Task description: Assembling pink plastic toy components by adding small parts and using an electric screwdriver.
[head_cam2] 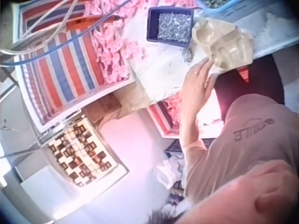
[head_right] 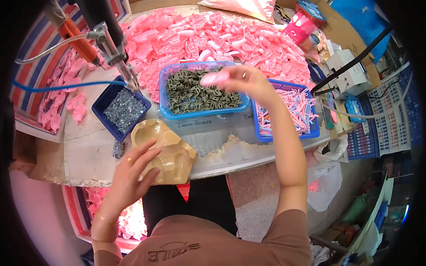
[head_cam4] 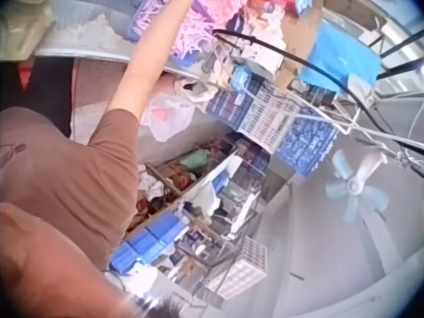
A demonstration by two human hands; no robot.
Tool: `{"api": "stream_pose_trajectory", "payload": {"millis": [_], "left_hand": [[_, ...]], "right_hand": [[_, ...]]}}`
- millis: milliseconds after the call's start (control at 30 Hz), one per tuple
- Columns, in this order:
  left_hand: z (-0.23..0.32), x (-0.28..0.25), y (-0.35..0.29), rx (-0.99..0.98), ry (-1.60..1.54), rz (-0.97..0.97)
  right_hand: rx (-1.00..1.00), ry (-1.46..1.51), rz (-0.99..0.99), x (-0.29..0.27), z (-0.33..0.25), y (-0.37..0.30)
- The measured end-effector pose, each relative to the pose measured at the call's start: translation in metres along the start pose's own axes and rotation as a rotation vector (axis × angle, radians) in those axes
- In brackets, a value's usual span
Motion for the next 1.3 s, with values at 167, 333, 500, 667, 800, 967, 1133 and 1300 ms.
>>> {"api": "stream_pose_trajectory", "payload": {"millis": [167, 333, 500, 667, 800, 967, 1133, 1300], "left_hand": [[0.021, 0.036, 0.04, 0.03, -0.029, 0.118], [0.018, 0.036, 0.031, 0.093, 0.026, 0.225], [0.029, 0.028, 0.006, 0.255, 0.149, 0.249], [0.009, 0.031, -0.031, 0.206, 0.226, 0.15], [-0.01, 0.045, -0.051, 0.154, 0.256, 0.075], [-0.019, 0.053, -0.056, 0.117, 0.192, 0.049], [-0.026, 0.053, -0.055, 0.11, 0.109, 0.085], [-0.028, 0.047, -0.052, 0.116, 0.034, 0.101]], "right_hand": [[0.13, -0.153, -0.288, 0.119, -0.013, -0.054], [0.221, -0.152, -0.406, 0.098, 0.008, -0.027], [0.072, -0.934, 0.581, -0.072, 0.03, 0.085], [0.256, -1.126, 0.533, -0.067, 0.059, 0.135], [0.014, -0.947, 0.656, -0.093, 0.032, 0.123], [-0.07, -0.363, 0.143, 0.014, -0.016, 0.068], [-0.009, -0.29, -0.395, 0.142, -0.021, -0.019], [-0.249, -0.714, -0.367, 0.192, 0.0, -0.069]]}}
Point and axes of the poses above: each hand's wrist, its own y-axis towards the middle knuckle, its own x-axis out of the palm, z = x × y, the point moved 10 cm from there along y, towards the middle knuckle, and after that the axes turned 2 degrees about x, right-handed, at the moved point
